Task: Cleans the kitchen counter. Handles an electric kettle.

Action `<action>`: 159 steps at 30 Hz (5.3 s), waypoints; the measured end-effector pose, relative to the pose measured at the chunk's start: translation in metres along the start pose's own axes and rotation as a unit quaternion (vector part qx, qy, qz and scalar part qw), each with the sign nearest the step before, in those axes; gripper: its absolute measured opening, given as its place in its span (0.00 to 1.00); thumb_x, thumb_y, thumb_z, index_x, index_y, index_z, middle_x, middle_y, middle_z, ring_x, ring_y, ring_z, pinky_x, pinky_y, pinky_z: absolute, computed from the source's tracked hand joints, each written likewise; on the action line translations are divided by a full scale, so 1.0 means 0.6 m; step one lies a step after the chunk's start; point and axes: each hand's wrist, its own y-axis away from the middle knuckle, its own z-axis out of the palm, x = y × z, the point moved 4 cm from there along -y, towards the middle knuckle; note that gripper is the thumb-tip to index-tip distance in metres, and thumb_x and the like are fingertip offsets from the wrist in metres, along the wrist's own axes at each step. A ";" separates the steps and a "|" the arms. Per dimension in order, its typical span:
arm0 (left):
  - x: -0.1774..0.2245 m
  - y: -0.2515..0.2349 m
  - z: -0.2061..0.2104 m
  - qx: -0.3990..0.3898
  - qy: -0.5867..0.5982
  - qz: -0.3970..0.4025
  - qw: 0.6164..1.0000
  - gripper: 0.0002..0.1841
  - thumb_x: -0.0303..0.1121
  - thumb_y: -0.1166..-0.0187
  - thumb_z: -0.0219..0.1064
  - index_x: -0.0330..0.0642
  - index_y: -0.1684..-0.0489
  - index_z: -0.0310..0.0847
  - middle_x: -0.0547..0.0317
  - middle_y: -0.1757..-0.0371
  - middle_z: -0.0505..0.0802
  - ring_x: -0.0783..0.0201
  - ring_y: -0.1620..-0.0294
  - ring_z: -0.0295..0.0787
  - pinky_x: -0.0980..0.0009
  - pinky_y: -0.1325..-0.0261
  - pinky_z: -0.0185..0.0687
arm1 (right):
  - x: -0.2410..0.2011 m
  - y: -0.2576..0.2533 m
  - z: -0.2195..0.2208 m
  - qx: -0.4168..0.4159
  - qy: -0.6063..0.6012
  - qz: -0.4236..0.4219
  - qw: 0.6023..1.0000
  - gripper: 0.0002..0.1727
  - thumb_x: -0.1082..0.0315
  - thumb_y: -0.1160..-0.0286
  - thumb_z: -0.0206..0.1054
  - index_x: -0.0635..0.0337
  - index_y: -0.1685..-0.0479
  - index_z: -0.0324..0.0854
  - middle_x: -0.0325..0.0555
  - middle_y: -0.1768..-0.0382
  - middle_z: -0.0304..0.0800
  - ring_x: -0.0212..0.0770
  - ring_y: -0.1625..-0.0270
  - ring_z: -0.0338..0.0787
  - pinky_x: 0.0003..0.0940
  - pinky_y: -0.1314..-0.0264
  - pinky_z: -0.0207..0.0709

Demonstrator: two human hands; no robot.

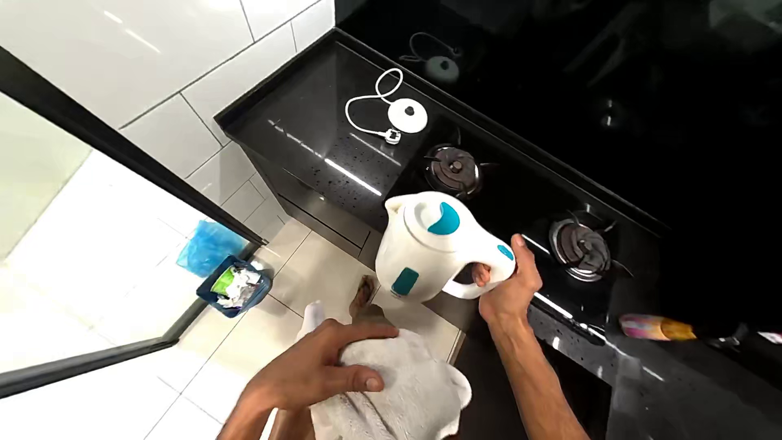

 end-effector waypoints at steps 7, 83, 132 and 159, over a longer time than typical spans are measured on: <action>-0.032 -0.024 -0.118 0.077 -0.029 -0.073 0.994 0.30 0.66 0.19 0.59 0.60 0.28 0.84 0.73 0.54 0.96 0.83 0.58 0.90 0.76 0.55 0.89 | -0.013 -0.278 0.144 0.047 -0.113 -0.123 0.985 0.35 0.44 0.07 0.26 0.49 0.74 0.73 0.32 0.92 0.67 0.30 0.92 0.67 0.26 0.89 0.66; -0.128 -0.394 -0.754 -0.124 0.021 -0.026 0.992 0.29 0.61 0.14 0.56 0.44 0.37 0.87 0.60 0.59 0.95 0.75 0.61 0.91 0.69 0.56 0.88 | -0.036 -0.999 0.494 0.312 0.373 -0.401 0.777 0.26 0.61 0.41 0.86 0.64 0.48 0.80 0.49 0.56 0.85 0.35 0.67 0.86 0.27 0.63 0.84; -0.146 -0.364 -0.674 -0.147 0.047 -0.024 0.988 0.27 0.61 0.15 0.57 0.48 0.43 0.88 0.63 0.66 0.93 0.75 0.68 0.88 0.69 0.64 0.85 | -0.150 -1.011 0.504 0.237 0.638 -0.162 0.715 0.21 0.47 0.50 0.87 0.47 0.66 0.85 0.37 0.64 0.91 0.43 0.56 0.90 0.50 0.58 0.76; -0.140 -0.361 -0.686 -0.177 0.019 -0.018 0.984 0.28 0.66 0.17 0.55 0.52 0.46 0.88 0.66 0.69 0.91 0.74 0.70 0.88 0.67 0.66 0.84 | -0.095 -0.885 0.421 0.180 0.570 -0.248 0.762 0.28 0.36 0.25 0.68 0.55 0.61 0.87 0.42 0.70 0.88 0.43 0.65 0.87 0.51 0.59 0.79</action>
